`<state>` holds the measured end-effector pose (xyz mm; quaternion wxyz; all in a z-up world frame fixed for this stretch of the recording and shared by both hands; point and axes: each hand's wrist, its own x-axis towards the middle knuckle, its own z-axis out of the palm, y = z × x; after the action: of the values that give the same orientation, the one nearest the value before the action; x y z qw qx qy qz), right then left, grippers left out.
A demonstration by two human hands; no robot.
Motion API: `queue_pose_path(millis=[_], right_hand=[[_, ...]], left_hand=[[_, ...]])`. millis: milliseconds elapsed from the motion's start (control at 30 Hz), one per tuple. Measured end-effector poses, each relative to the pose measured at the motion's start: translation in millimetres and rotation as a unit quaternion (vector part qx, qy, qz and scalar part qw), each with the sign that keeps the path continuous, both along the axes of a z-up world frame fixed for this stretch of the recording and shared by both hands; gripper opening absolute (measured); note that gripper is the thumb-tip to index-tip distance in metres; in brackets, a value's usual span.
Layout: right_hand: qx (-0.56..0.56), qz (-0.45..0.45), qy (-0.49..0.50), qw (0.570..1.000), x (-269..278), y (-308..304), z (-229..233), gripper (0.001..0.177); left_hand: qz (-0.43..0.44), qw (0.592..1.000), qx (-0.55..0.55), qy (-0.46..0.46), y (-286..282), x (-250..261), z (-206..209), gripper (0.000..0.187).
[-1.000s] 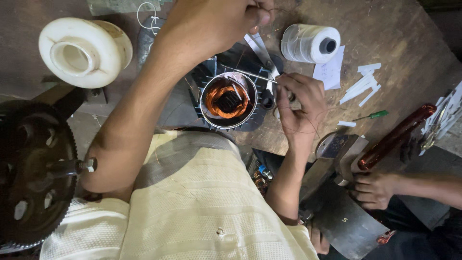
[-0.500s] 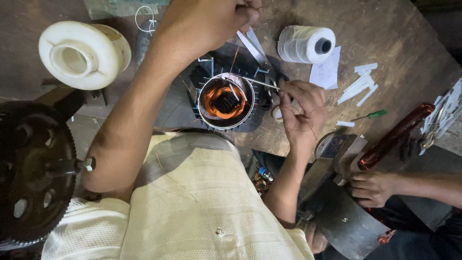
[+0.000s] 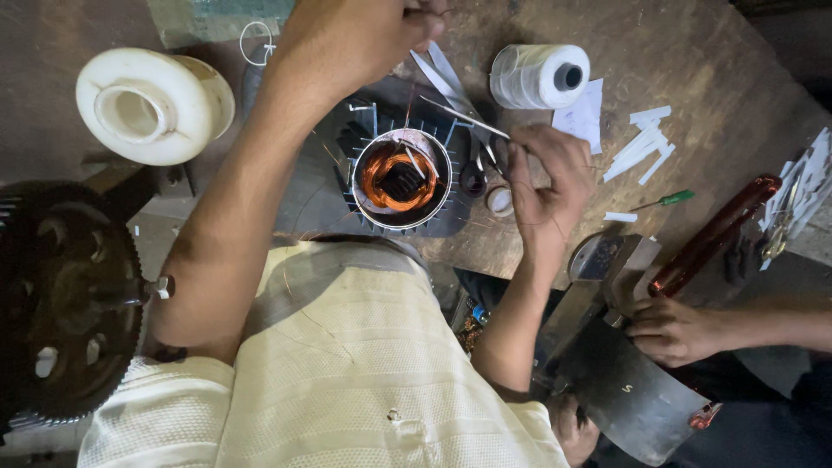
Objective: The person inserts white plastic spacers into the slots of a copper-wound motor stator and uses a screwdriver to adjust the copper windings. The person also handles a roll of white thread and a screwdriver while working on the stator.
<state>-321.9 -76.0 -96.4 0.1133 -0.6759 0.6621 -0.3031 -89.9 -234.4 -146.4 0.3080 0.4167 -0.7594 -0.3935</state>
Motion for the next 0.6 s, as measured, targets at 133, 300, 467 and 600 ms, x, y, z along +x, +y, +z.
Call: queue_pose_path(millis=[133,300,467,600], right_hand=[[0.014,-0.013,-0.015,1.0,-3,19,18,0.017],[0.028,-0.052,0.027,0.998,-17,42,34,0.018],[0.024,-0.096,-0.011,0.995,-27,56,32,0.018],[-0.007,-0.112,-0.008,0.994,-33,64,26,0.017]], left_hand=[[-0.005,1.0,-0.025,-0.007,3,6,11,0.014],[-0.005,0.995,-0.102,-0.018,28,18,44,0.02],[0.078,0.983,-0.155,-0.056,88,33,97,0.043],[-0.011,0.994,-0.107,-0.033,125,36,130,0.04]])
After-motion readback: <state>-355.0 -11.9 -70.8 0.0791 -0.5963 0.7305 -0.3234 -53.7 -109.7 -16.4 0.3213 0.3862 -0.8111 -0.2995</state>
